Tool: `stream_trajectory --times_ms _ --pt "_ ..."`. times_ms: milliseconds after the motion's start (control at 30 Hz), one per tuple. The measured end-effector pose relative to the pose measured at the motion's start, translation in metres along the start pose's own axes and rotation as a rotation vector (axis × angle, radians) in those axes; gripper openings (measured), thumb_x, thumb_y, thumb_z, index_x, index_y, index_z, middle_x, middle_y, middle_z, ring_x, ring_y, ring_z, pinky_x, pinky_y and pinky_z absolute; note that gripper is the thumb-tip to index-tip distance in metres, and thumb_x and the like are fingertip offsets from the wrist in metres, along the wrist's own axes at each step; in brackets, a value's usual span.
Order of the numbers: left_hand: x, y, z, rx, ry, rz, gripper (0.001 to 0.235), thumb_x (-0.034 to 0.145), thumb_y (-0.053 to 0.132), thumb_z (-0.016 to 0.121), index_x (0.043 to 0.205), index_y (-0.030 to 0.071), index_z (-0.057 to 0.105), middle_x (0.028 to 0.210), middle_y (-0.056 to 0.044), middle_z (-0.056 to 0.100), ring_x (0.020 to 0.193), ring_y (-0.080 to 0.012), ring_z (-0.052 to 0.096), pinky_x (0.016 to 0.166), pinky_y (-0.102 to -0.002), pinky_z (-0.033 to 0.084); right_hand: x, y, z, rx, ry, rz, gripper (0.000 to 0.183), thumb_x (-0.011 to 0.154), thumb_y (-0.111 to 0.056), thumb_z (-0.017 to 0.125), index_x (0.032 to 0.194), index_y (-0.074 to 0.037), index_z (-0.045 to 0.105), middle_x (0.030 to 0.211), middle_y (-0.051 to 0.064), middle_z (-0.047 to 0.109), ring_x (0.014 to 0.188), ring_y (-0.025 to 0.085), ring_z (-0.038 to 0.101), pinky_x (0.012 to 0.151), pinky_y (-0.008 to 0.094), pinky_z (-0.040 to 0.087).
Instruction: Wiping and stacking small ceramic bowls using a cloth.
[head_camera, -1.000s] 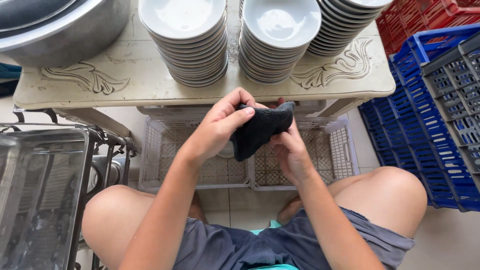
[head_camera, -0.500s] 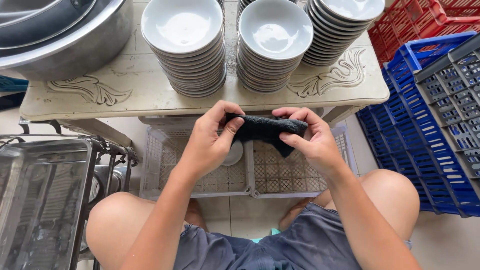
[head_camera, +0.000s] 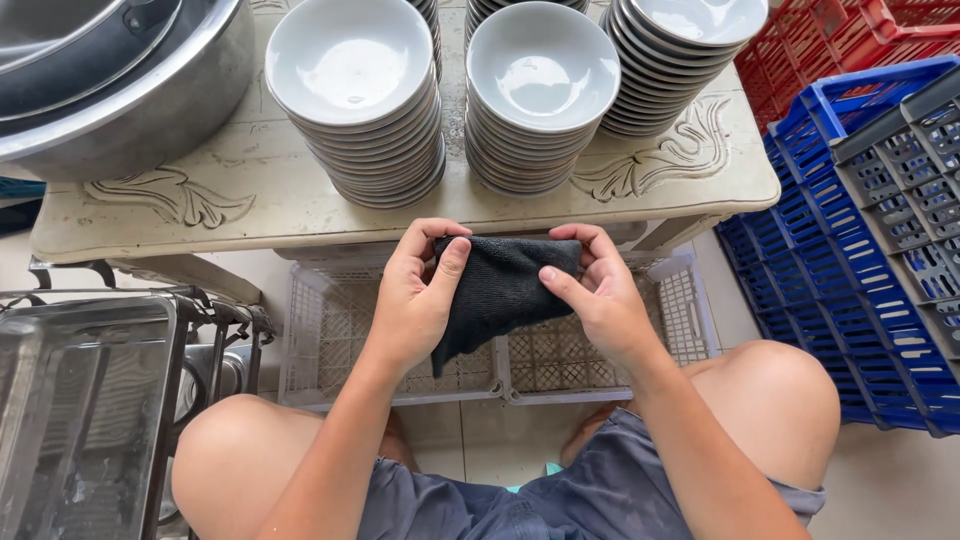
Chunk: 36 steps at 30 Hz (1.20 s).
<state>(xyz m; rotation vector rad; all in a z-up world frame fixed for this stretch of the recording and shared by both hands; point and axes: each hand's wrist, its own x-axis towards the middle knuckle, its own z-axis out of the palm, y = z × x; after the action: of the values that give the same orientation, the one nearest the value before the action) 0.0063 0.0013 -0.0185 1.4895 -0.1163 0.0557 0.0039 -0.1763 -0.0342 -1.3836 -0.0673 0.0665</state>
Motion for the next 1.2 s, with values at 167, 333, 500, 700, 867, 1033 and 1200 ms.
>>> stream_trajectory --times_ms 167,333,500,700,867,1033,1200 --pt "0.000 0.006 0.008 -0.272 0.026 -0.131 0.014 0.086 0.015 0.048 0.098 0.008 0.051 0.070 -0.001 0.052 0.058 -0.0074 0.053 0.047 -0.019 0.052 0.001 0.002 0.000 -0.354 0.072 -0.058 0.044 0.076 -0.011 0.061 0.115 -0.006 0.040 0.102 0.010 0.046 0.086 0.018 0.052 0.076 0.031 0.046" --pt "0.003 0.005 0.009 -0.305 0.107 -0.217 0.016 0.084 0.016 0.051 0.097 0.007 0.055 0.077 -0.001 0.053 0.062 -0.0084 0.056 0.052 -0.022 0.056 -0.014 -0.006 0.008 -0.350 -0.165 -0.072 0.026 0.076 -0.012 0.060 0.101 -0.007 0.058 0.097 0.008 0.057 0.091 0.020 0.057 0.081 0.033 0.046" --pt "0.000 0.015 0.014 -0.256 0.131 -0.198 0.039 0.077 0.009 0.056 0.115 0.004 0.046 0.092 -0.005 0.047 0.075 -0.0096 0.053 0.071 -0.028 0.053 -0.018 -0.005 0.017 -0.477 -0.228 -0.164 0.071 0.062 -0.027 0.074 0.121 -0.007 0.040 0.112 0.012 0.051 0.102 0.025 0.052 0.086 0.038 0.042" --pt "0.000 0.007 0.012 -0.245 0.083 -0.146 0.050 0.076 0.008 0.060 0.121 0.003 0.039 0.088 -0.005 0.044 0.074 -0.0096 0.053 0.067 -0.022 0.052 -0.013 0.012 0.010 -0.208 -0.024 -0.081 0.015 0.078 -0.007 0.057 0.092 -0.001 0.060 0.071 0.006 0.064 0.067 0.008 0.058 0.063 0.023 0.050" --pt "0.002 0.000 0.004 -0.156 0.040 -0.148 0.042 0.078 0.010 0.059 0.118 0.006 0.045 0.080 -0.003 0.051 0.069 -0.0075 0.055 0.060 -0.018 0.050 -0.006 0.007 -0.001 -0.115 0.137 -0.115 0.014 0.079 -0.006 0.057 0.092 -0.001 0.059 0.065 0.005 0.057 0.060 0.008 0.053 0.055 0.020 0.048" --pt "0.003 0.001 0.002 0.243 0.063 -0.136 0.027 0.079 0.013 0.055 0.106 0.016 0.058 0.080 0.000 0.058 0.066 -0.0065 0.056 0.058 -0.020 0.050 -0.004 -0.008 -0.003 0.146 0.206 -0.146 0.015 0.082 -0.003 0.052 0.097 -0.001 0.053 0.067 0.005 0.054 0.060 0.008 0.055 0.055 0.019 0.049" --pt "-0.010 0.017 0.014 0.587 -0.002 0.272 0.033 0.072 0.004 0.060 0.105 0.006 0.055 0.090 -0.011 0.049 0.087 -0.0282 0.053 0.074 -0.035 0.045 -0.007 -0.008 -0.015 0.399 0.106 -0.059 0.021 0.080 0.002 0.046 0.099 0.007 0.052 0.082 0.015 0.060 0.072 0.021 0.063 0.063 0.031 0.055"
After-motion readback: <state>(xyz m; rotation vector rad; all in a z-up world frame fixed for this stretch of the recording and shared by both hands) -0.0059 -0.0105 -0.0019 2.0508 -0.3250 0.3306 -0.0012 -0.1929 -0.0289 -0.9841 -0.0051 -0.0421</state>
